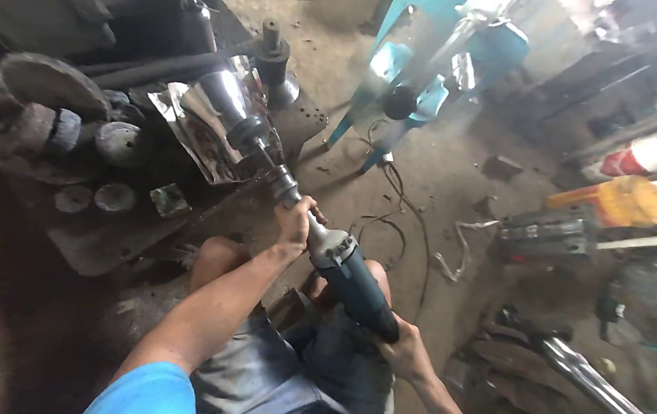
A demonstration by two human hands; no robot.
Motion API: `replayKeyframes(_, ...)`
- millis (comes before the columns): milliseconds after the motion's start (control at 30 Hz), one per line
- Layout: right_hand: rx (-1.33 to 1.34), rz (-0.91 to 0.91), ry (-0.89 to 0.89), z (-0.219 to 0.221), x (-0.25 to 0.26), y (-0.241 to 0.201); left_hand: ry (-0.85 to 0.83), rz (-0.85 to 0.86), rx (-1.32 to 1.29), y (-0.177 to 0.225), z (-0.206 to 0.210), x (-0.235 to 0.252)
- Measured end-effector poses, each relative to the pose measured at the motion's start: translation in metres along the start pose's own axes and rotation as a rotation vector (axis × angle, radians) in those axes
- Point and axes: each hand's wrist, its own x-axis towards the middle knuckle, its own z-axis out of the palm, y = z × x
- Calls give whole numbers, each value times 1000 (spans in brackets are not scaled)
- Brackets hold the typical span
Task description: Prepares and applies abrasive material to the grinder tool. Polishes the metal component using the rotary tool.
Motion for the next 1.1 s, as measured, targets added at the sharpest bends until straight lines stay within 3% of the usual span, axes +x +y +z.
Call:
replayKeyframes(333,73,69,-8,-1,7,0,41,-119,30,5,23,17)
replayKeyframes(800,-104,-41,23,5,-8,1,-28,95,-118,-15,-26,-1)
replayKeyframes(1100,36,1,33,1,-3,5,-1,-28,12,-1,9,1)
